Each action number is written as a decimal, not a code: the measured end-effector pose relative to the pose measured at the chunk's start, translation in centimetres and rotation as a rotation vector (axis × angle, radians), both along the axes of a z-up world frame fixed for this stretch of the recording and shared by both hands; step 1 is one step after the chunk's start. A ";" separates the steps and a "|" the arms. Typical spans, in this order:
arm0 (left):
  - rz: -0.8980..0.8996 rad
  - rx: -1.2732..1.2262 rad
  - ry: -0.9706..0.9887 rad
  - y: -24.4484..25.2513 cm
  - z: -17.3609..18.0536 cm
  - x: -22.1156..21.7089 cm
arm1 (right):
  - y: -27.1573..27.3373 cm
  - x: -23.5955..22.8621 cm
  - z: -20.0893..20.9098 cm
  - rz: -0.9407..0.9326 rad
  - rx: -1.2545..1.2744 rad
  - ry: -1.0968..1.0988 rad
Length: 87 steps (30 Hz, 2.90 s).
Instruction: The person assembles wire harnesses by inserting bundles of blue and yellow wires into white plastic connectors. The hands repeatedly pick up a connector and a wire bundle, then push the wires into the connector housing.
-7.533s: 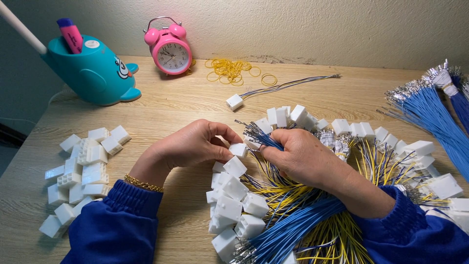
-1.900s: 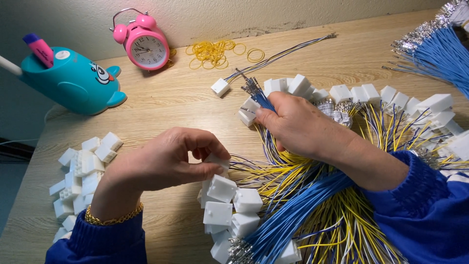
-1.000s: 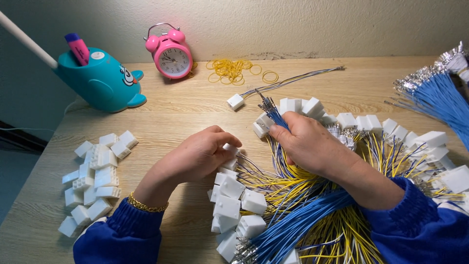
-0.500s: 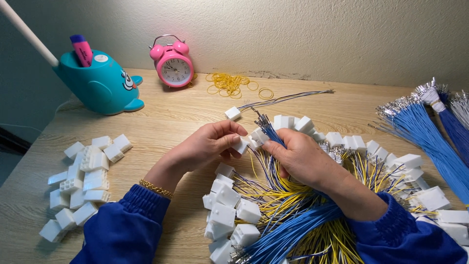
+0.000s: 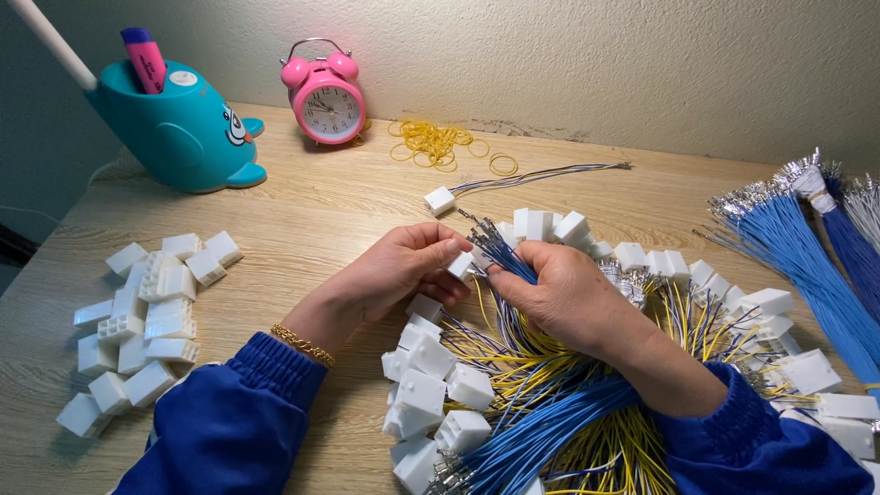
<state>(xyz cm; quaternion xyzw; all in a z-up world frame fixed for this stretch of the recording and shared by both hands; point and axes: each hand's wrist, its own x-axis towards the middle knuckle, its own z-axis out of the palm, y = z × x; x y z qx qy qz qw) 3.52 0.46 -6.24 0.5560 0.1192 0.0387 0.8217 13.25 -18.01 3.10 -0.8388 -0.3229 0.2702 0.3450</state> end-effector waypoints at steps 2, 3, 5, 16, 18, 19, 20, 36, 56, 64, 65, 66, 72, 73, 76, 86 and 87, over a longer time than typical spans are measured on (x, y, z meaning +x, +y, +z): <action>0.009 0.004 0.010 -0.5 1.1 -0.3 | 0.1 -0.3 0.2 -0.009 0.010 -0.005; 0.020 0.009 0.020 -0.8 1.7 -0.4 | 0.1 -0.4 0.3 -0.016 0.020 -0.011; 0.026 0.014 0.024 -0.9 1.7 -0.4 | 0.1 -0.2 -0.1 -0.020 0.013 -0.026; 0.117 0.072 0.035 -1.2 1.3 0.3 | 0.4 0.1 -1.2 -0.030 0.042 -0.069; 0.137 0.091 0.051 -1.2 1.3 0.3 | 0.3 0.3 -1.6 -0.016 0.051 -0.064; 0.137 0.090 0.050 -1.3 1.0 0.5 | 0.3 0.3 -1.5 -0.015 0.051 -0.065; 0.145 0.098 0.051 -1.4 0.7 0.6 | 0.3 0.2 -1.5 -0.003 0.047 -0.059; 0.167 0.113 0.035 -1.8 0.5 0.7 | 0.2 0.0 -0.7 0.007 0.018 0.070; 0.353 0.454 -0.166 -2.0 0.4 0.7 | -0.5 1.8 -1.4 0.022 0.160 0.032; 0.336 0.395 -0.244 -2.7 1.9 0.4 | -0.6 1.5 -2.3 0.033 0.214 0.101; 0.330 0.407 -0.223 -2.9 2.1 0.4 | -0.5 1.6 -2.5 0.033 0.220 0.084; 0.325 0.420 -0.203 -3.1 2.3 0.4 | -0.5 1.8 -2.7 0.033 0.225 0.067; 0.333 0.442 -0.190 -3.3 1.6 0.9 | -0.5 1.3 -2.6 0.053 0.223 0.029; 0.331 0.443 -0.191 -3.2 1.5 1.0 | -0.5 1.4 -2.6 0.052 0.224 0.029; 0.302 0.425 -0.240 -3.0 1.1 1.2 | -0.4 1.6 -2.6 0.018 0.237 0.115; 0.261 0.417 -0.248 -2.3 -0.5 1.3 | 0.0 0.9 -1.5 0.013 0.256 0.236; 0.257 0.422 -0.245 -2.3 -0.7 1.4 | 0.0 0.9 -1.6 0.025 0.251 0.244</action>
